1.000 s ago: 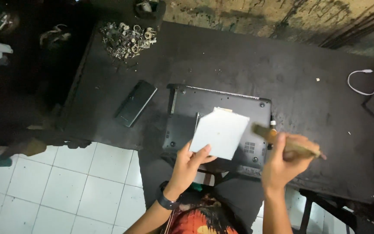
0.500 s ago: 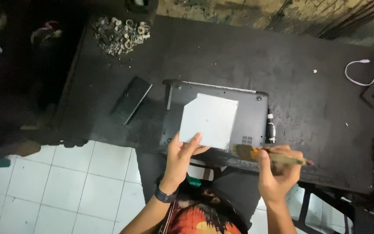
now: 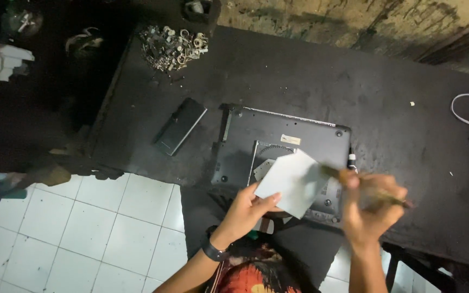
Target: The person uses a marker to write on a white paper placed over a hard drive, then removes the paper to reveal the drive. They then use a brush to clean the paper and the hard drive surface.
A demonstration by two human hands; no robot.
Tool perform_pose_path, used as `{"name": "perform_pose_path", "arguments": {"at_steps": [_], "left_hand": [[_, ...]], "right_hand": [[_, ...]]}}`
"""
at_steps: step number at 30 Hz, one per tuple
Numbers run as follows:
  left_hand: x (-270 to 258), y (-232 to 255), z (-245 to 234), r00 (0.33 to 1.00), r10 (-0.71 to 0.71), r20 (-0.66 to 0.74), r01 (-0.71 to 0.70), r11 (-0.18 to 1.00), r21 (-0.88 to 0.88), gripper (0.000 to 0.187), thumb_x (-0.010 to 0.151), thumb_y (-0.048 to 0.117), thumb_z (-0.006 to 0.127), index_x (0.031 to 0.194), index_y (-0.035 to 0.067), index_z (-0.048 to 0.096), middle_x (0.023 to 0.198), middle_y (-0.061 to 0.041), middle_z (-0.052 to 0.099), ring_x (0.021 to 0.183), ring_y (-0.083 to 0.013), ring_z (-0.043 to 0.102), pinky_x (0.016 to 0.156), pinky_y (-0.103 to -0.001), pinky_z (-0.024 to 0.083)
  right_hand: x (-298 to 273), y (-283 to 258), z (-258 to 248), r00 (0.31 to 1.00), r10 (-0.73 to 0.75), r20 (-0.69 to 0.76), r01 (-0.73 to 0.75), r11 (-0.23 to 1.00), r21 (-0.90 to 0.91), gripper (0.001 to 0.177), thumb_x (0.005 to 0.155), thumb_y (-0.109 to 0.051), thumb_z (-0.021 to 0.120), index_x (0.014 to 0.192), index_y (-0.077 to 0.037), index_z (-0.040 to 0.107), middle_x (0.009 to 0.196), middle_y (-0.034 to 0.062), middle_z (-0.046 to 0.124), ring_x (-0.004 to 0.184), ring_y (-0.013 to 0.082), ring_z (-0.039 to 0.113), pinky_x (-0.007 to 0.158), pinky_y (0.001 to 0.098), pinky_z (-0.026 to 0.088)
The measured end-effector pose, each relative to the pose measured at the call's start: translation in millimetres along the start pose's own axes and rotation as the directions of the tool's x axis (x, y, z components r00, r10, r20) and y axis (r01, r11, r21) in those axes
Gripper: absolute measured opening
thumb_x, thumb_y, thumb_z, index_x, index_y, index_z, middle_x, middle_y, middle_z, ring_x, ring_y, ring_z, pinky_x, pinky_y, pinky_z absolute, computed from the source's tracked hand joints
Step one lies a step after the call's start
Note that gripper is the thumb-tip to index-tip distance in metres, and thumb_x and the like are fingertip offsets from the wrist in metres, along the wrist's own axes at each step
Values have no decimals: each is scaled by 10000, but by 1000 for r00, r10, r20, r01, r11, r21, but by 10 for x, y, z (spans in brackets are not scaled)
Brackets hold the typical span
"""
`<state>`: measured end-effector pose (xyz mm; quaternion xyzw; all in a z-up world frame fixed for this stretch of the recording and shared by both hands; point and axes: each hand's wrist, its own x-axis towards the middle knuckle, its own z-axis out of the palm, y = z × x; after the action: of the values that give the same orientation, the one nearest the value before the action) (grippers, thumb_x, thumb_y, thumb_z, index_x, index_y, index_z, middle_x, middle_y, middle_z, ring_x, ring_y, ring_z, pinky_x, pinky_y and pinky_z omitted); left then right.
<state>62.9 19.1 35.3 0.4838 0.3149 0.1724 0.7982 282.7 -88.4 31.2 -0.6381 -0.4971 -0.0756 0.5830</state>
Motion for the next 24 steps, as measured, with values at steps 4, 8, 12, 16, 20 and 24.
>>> {"name": "perform_pose_path", "arguments": {"at_steps": [4,8,12,16,20,24], "left_hand": [[19,-11,-20,994,-59,91,50,995,91,459,949,282,634,1294,-21,629,1160,-109,728,1008,-206,723,877,-302,640],[-34,67,35,991,-105,80,88,978,189,500,921,336,678,1313,27,668,1016,-19,737,795,-95,637,620,-185,492],[-2,63,22,991,-69,114,56,992,111,477,961,351,633,1338,58,640,946,35,698,781,-51,599,636,-201,502],[64,-32,27,989,-87,116,128,902,-413,566,983,376,539,1474,98,498,1421,-98,605,1295,-225,583,1067,-417,514],[109,-145,54,983,43,178,35,910,-412,739,898,50,684,1526,62,294,1532,-196,470,1267,-406,565,931,-532,616],[102,14,84,992,127,18,-127,992,-15,779,901,181,681,1514,130,203,1426,-94,474,1313,-221,485,1110,-398,453]], "right_hand": [[6,48,35,981,79,179,-103,986,130,174,976,80,661,1105,54,548,1044,192,675,901,283,725,818,356,633],[-40,-158,103,985,-30,168,12,994,106,141,951,170,645,1041,72,596,1084,239,683,1009,325,776,862,306,688],[-79,-54,169,990,-69,122,66,997,32,302,916,57,760,1164,96,592,1083,202,739,974,266,776,811,279,647],[-86,21,191,998,55,-3,-55,993,101,199,1050,-24,652,1141,16,480,1095,202,666,1004,324,737,843,354,616],[-207,204,251,1000,-21,14,20,997,71,224,1030,52,673,1176,31,504,1104,202,690,998,273,745,782,319,633],[-188,-86,223,982,22,-189,11,985,174,234,1057,27,658,1183,-22,466,1122,215,674,965,308,746,837,361,668]]}}
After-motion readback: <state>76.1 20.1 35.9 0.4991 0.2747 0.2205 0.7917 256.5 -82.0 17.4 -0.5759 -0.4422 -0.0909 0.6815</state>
